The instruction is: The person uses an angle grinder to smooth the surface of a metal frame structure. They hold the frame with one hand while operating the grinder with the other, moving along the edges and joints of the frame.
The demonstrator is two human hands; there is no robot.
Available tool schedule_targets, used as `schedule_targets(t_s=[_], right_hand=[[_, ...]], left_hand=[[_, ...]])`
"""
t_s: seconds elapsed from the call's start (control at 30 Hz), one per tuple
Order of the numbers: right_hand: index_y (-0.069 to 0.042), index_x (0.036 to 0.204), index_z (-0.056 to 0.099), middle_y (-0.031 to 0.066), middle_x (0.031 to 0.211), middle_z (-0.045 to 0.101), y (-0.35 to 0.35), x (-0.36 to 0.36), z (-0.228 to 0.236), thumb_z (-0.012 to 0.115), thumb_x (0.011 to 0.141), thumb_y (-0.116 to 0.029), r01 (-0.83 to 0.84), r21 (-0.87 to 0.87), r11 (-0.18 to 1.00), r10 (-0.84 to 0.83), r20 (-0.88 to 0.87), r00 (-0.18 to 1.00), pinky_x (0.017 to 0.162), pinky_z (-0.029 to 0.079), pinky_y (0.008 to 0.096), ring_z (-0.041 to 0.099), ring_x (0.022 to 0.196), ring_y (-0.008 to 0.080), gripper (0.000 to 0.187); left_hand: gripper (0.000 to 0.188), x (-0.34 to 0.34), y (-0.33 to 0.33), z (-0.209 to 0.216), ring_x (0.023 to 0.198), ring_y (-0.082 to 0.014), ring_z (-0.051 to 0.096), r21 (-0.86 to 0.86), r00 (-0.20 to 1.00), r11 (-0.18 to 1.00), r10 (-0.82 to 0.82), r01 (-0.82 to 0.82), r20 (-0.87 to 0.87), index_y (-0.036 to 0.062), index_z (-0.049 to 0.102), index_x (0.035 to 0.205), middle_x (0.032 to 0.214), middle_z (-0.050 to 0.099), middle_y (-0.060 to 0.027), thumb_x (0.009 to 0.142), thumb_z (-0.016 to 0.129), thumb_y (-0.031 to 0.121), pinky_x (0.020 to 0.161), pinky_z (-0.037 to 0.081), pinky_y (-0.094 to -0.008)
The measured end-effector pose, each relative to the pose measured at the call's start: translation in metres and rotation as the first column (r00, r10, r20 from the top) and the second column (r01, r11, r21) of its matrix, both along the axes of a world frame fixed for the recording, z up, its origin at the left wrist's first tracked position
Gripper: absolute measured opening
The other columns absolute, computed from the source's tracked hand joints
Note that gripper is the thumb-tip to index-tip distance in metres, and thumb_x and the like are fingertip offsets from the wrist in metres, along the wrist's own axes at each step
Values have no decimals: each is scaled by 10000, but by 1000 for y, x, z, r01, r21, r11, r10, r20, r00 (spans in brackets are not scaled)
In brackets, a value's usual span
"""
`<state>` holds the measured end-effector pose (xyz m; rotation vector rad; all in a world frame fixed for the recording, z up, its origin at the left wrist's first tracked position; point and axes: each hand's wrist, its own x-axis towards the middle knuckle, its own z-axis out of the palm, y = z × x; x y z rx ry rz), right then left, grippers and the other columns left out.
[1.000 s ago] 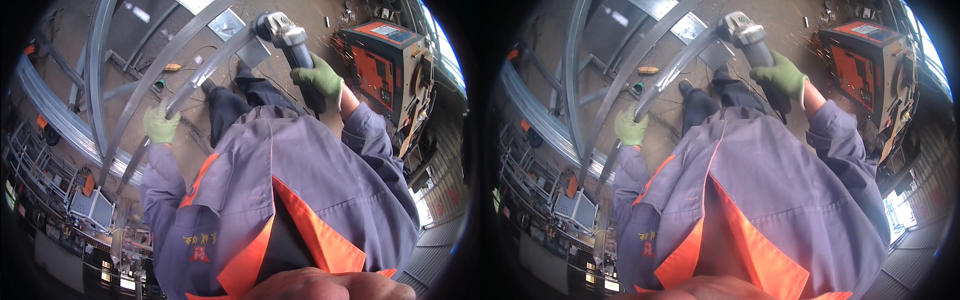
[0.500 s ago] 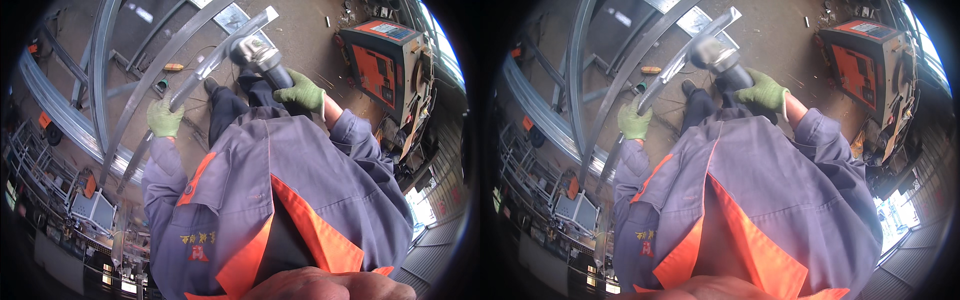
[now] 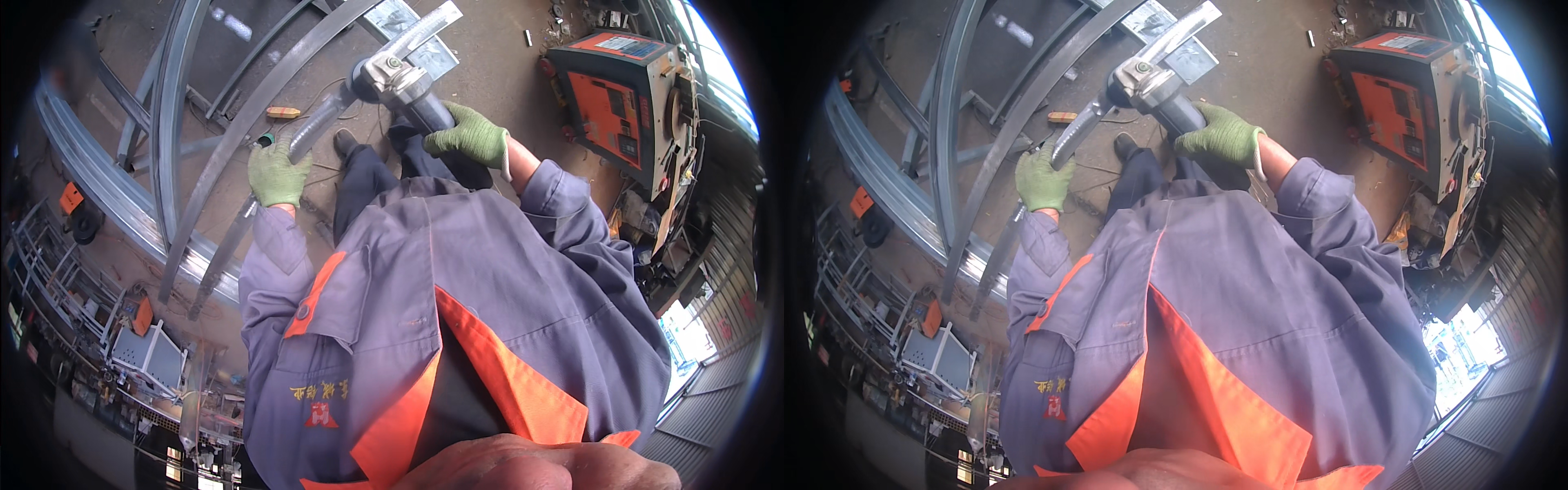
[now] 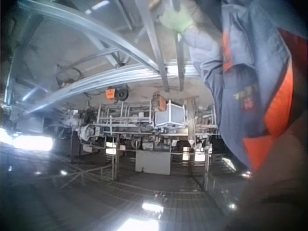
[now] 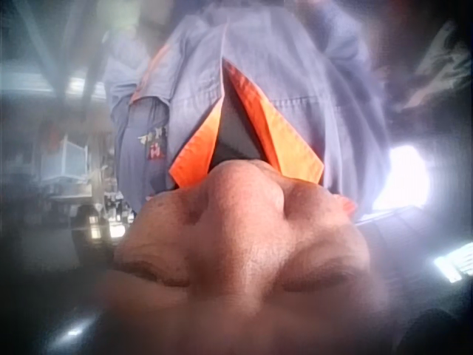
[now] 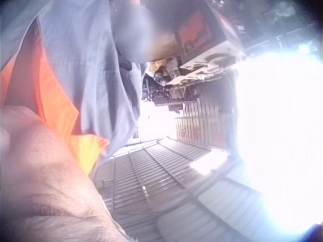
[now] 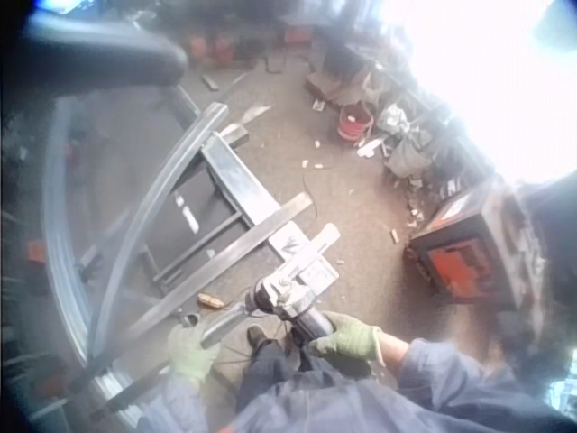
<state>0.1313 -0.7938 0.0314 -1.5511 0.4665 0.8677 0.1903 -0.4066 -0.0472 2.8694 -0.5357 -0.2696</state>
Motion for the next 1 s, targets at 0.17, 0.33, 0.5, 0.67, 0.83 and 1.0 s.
schedule_targets(t_s=[0.17, 0.33, 0.5, 0.67, 0.83, 1.0], right_hand=[[-7, 1310, 677, 127, 1079, 750, -36, 10, -2, 851, 907, -262, 333, -61, 941, -337, -75, 938, 803, 625, 396, 754, 900, 233, 507], [6, 1292, 646, 135, 1104, 744, -45, 7, -1, 849, 931, -280, 406, 1, 914, -404, -94, 910, 796, 632, 403, 754, 950, 247, 502], [-3, 1316, 647, 111, 1121, 744, 5, -17, -10, 872, 905, -179, 192, 202, 960, -172, -114, 979, 841, 620, 372, 749, 927, 213, 500], [12, 1335, 626, 130, 1116, 735, -39, 9, 0, 806, 965, -240, 413, 27, 910, -406, -127, 905, 816, 640, 428, 762, 1000, 281, 482], [26, 1296, 640, 150, 1088, 770, -32, 6, 1, 814, 957, -178, 353, 101, 930, -339, -127, 932, 794, 648, 418, 779, 956, 255, 432], [37, 1422, 594, 117, 1046, 759, 50, -27, -12, 851, 915, -170, 96, 275, 957, -62, -131, 989, 778, 637, 354, 761, 889, 204, 605]], left_hand=[[541, 2, -1, 0, 1020, -383, 740, 12, 1000, 1000, 2, -2, -12, 124, 819, 1253, 1038, 807, -141, 810, 856, 432, 1051, 537, -513], [545, 1, 1, -2, 1028, -389, 740, -15, 1000, 1000, 15, -15, -17, 133, 809, 1276, 1038, 808, -124, 821, 848, 430, 1053, 538, -509], [553, 0, 2, -5, 998, -405, 726, -20, 999, 1000, -18, 19, 49, 140, 806, 1278, 1027, 800, -150, 803, 860, 418, 986, 555, -516], [579, -1, 4, -7, 974, -413, 722, -31, 998, 999, -11, 14, 66, 161, 806, 1291, 980, 788, -158, 780, 878, 424, 944, 562, -530], [605, -2, 3, -6, 969, -405, 725, -47, 998, 998, -29, 32, 50, 166, 800, 1307, 957, 785, -151, 774, 882, 441, 957, 555, -537], [590, 0, -3, 4, 1074, -325, 735, 13, 996, 999, -40, 39, 79, 111, 761, 1315, 1098, 791, -144, 822, 859, 419, 1068, 516, -503]])
